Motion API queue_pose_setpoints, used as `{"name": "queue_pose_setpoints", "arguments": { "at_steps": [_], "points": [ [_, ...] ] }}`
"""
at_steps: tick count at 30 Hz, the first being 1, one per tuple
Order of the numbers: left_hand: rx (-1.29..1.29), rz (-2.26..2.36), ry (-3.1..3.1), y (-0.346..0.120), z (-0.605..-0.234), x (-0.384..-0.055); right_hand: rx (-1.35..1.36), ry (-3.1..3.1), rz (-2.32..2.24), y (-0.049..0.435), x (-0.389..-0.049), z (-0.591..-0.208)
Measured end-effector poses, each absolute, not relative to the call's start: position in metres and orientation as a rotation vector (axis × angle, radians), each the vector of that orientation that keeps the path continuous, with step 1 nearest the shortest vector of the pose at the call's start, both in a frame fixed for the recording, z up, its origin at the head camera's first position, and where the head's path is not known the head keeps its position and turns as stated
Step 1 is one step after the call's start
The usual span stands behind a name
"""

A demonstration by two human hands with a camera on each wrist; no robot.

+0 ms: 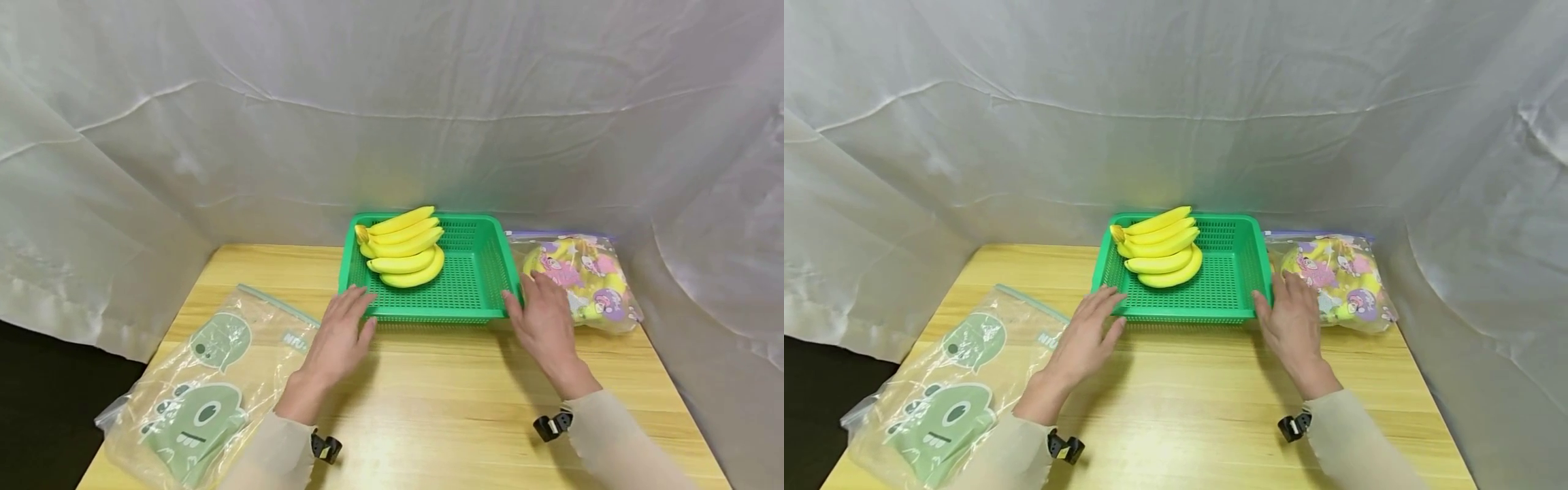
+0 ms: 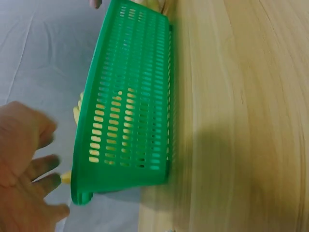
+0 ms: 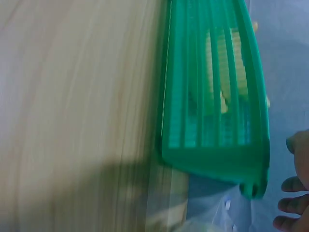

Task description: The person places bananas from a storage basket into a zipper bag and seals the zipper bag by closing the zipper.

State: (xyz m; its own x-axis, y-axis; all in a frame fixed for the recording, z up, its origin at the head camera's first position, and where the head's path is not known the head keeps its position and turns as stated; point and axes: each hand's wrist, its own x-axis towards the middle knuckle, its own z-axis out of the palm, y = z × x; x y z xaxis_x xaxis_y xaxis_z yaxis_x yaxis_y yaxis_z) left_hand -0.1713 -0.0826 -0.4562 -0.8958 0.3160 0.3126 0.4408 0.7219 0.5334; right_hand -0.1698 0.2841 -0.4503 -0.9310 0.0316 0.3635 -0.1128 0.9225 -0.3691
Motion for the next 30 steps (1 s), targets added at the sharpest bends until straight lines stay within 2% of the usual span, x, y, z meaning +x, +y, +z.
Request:
{"name": "queue_pose_setpoints", "arguments": {
  "at_steps": [7,12,17,24,30],
  "points": [
    [-0.264,-1.036,-2.554,-0.113,-0.463,-0.18,0.168,-2.784,0.496,0.261,-0.163,-0.458],
    [0.093,-0.938,-2.877,-0.148,-0.472,-0.188,0.179,-2.856,0.484,0.258,-0.161,-0.464],
    [0.283,-0.798,-3.172,-0.174,-0.487,-0.193,0.166,-2.882,0.488,0.257,-0.16,-0.466],
    [0.326,-0.689,-3.392,-0.181,-0.511,-0.189,0.157,-2.906,0.486,0.255,-0.16,-0.465],
    [0.106,-0.597,-3.477,-0.159,-0.505,-0.173,0.134,-2.917,0.494,0.255,-0.158,-0.463]
  ]
}}
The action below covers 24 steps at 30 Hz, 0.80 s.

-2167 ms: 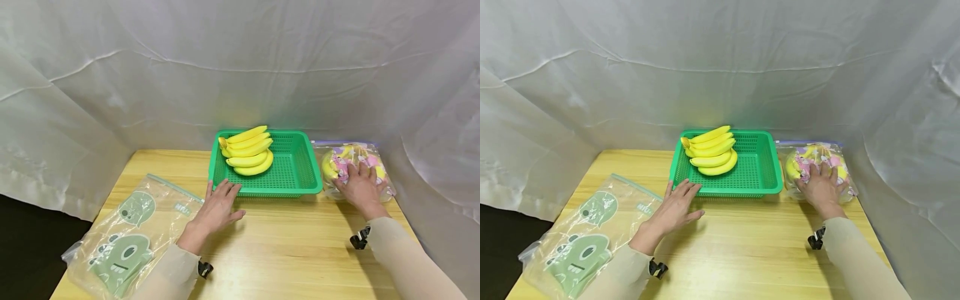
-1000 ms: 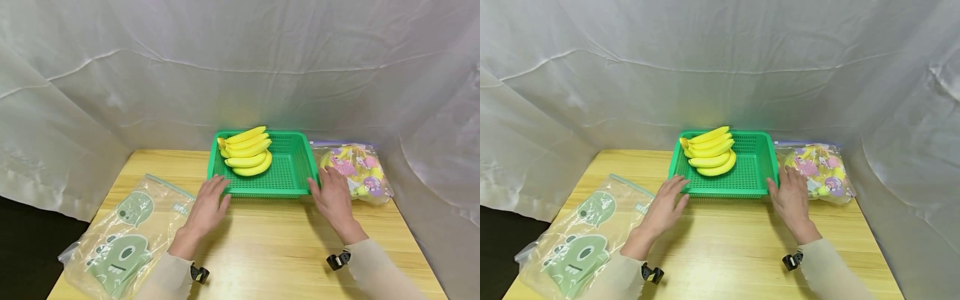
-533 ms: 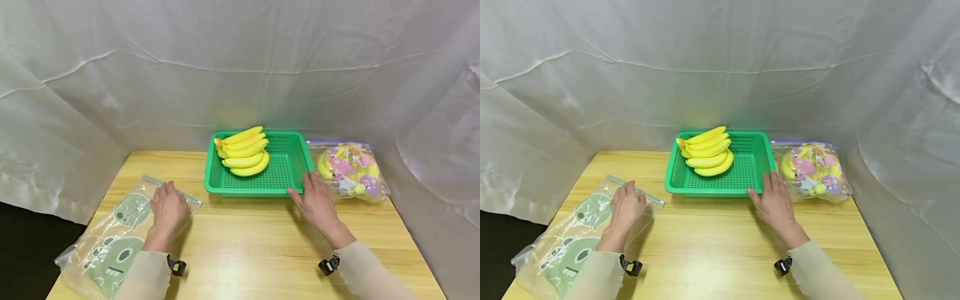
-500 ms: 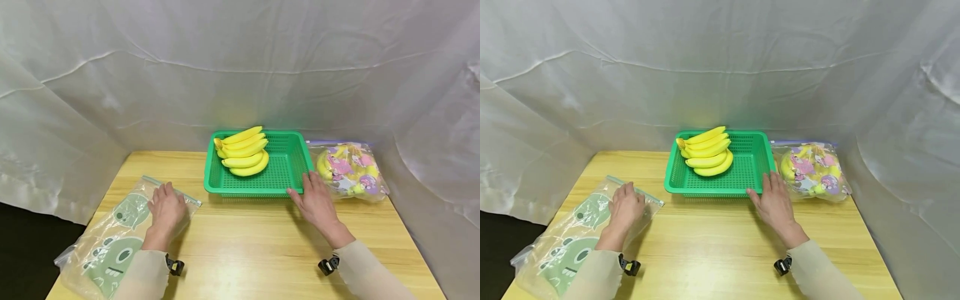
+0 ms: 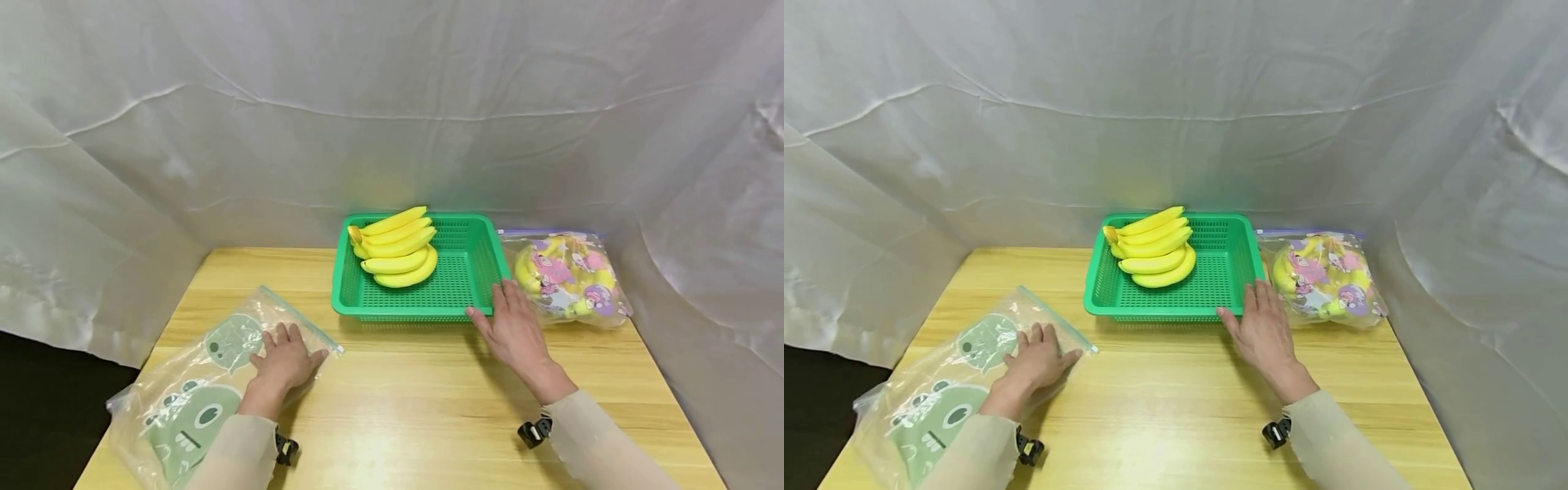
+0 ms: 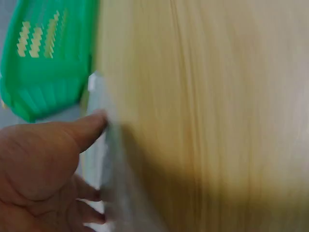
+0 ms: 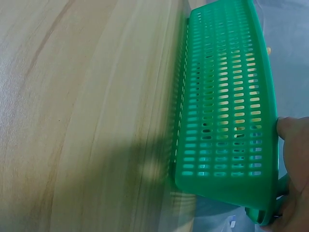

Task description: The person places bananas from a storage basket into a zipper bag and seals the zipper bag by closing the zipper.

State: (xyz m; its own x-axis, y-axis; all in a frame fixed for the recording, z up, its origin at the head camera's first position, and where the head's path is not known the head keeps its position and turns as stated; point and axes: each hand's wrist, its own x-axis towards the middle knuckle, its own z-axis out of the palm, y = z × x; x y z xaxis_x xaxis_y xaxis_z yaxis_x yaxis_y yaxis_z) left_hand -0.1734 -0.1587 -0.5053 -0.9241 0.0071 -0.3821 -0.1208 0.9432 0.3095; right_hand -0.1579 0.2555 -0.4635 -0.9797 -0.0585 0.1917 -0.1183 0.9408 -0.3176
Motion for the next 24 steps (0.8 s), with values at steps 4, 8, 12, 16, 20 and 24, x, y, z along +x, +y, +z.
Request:
{"name": "queue_pose_setpoints", "arguments": {
  "at_steps": [4,8,12,16,20,24],
  "points": [
    [0.08,0.402,2.695,-0.143,-0.496,-0.159,0.132,-2.923,0.487,0.257,-0.158,-0.463],
    [0.244,0.372,2.672,-0.129,-0.489,-0.143,0.135,-2.921,0.478,0.258,-0.158,-0.463],
    [0.387,0.369,2.652,-0.116,-0.483,-0.126,0.131,-2.923,0.475,0.258,-0.158,-0.462],
    [0.511,0.333,2.614,-0.108,-0.479,-0.108,0.13,-2.929,0.479,0.257,-0.158,-0.461],
    [0.626,0.251,2.559,-0.106,-0.477,-0.093,0.123,-2.936,0.486,0.257,-0.158,-0.46],
    [0.778,0.142,2.494,-0.109,-0.475,-0.08,0.117,-2.938,0.489,0.257,-0.159,-0.46]
  ]
}}
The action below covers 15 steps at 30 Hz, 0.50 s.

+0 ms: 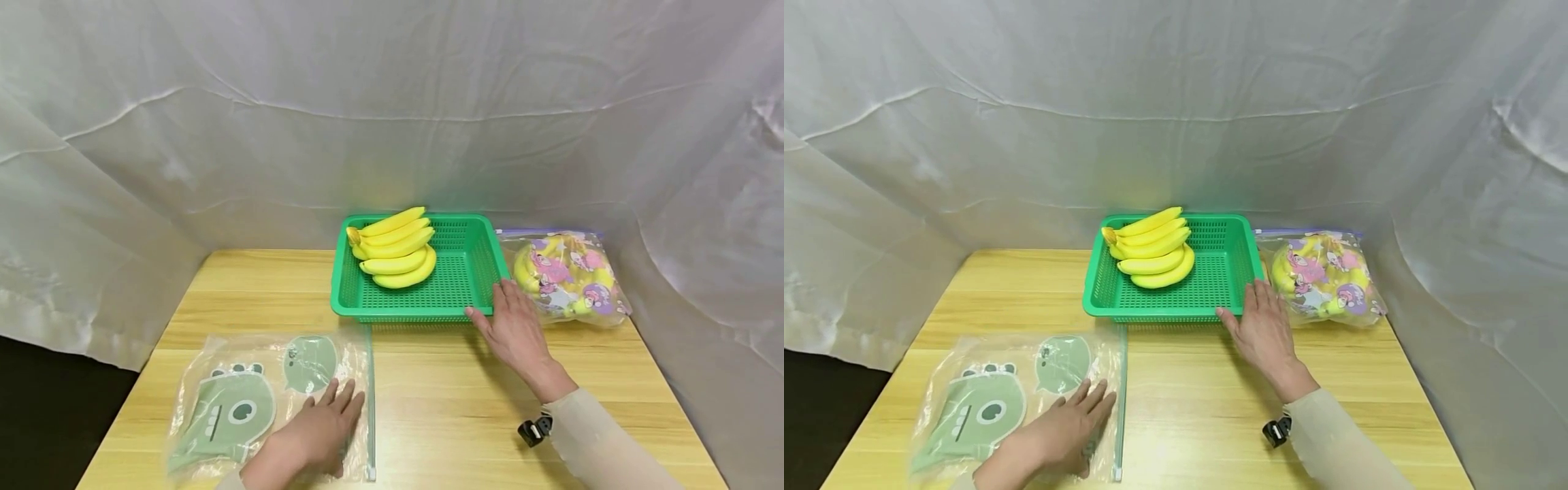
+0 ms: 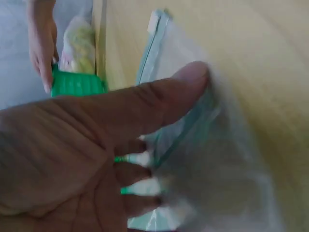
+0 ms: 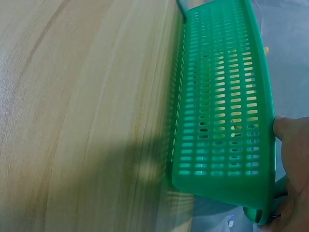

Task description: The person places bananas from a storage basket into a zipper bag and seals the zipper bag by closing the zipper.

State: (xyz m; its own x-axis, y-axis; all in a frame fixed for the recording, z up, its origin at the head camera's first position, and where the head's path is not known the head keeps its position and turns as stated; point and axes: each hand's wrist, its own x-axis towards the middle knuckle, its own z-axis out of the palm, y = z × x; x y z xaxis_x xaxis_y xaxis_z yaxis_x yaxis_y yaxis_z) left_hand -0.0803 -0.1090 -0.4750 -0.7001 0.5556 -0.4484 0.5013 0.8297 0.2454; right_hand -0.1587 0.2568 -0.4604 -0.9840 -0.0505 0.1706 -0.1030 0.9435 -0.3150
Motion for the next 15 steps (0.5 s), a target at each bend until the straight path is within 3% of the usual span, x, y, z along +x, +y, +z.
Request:
{"name": "queue_pose_setpoints", "arguments": {
  "at_steps": [15],
  "points": [
    [1.0,0.403,2.64,-0.085,-0.477,-0.081,0.123,-2.932,0.426,0.256,-0.159,-0.462]
  ]
}}
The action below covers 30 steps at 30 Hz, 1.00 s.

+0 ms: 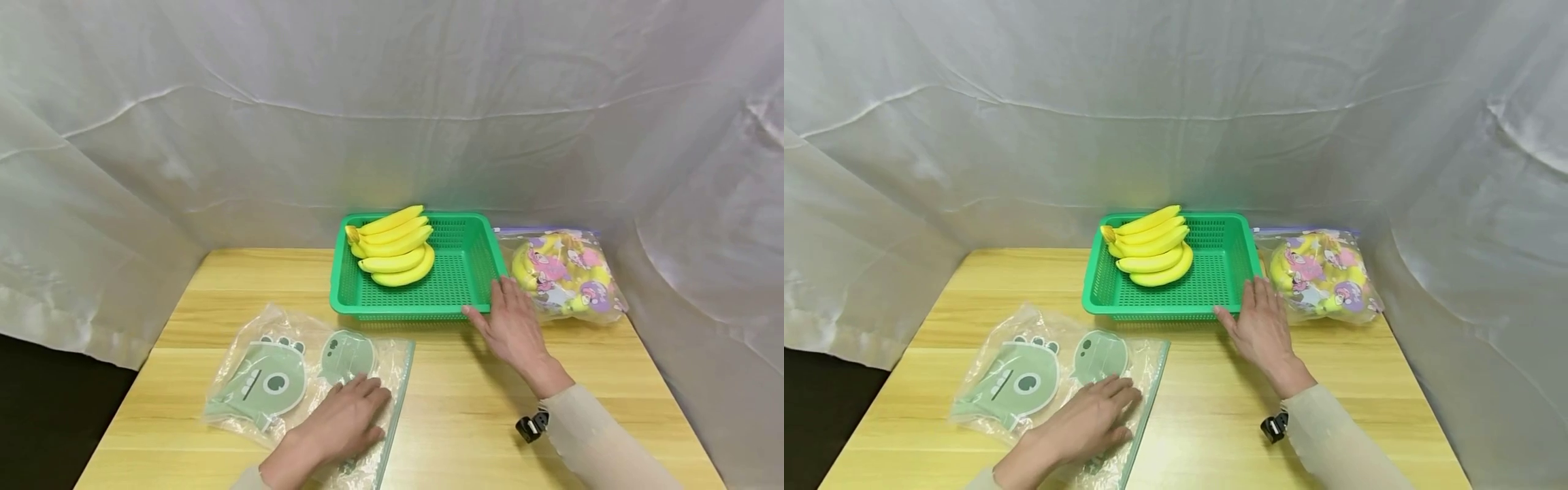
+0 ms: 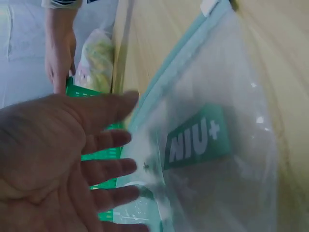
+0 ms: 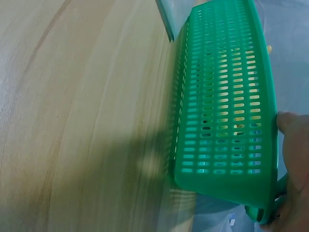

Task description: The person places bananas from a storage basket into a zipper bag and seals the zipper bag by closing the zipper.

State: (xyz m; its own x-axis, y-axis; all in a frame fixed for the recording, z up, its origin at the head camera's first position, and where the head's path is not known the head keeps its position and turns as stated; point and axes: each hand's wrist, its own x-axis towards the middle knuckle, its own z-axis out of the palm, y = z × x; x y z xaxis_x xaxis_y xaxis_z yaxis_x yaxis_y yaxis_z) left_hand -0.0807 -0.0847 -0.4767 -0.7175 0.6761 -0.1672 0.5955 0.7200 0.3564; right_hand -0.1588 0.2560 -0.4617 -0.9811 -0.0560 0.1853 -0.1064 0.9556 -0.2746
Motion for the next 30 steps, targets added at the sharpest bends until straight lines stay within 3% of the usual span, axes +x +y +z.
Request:
{"name": "queue_pose_setpoints", "arguments": {
  "at_steps": [12,24,30],
  "points": [
    [0.737,0.332,2.68,-0.064,-0.495,-0.086,0.171,-2.902,0.384,0.253,-0.159,-0.466],
    [0.606,0.465,2.995,-0.036,-0.487,-0.098,0.556,-2.48,0.267,0.221,-0.122,-0.48],
    [0.549,0.417,3.085,-0.021,-0.493,-0.107,0.621,-2.526,0.283,0.192,-0.1,-0.5]
  ]
}}
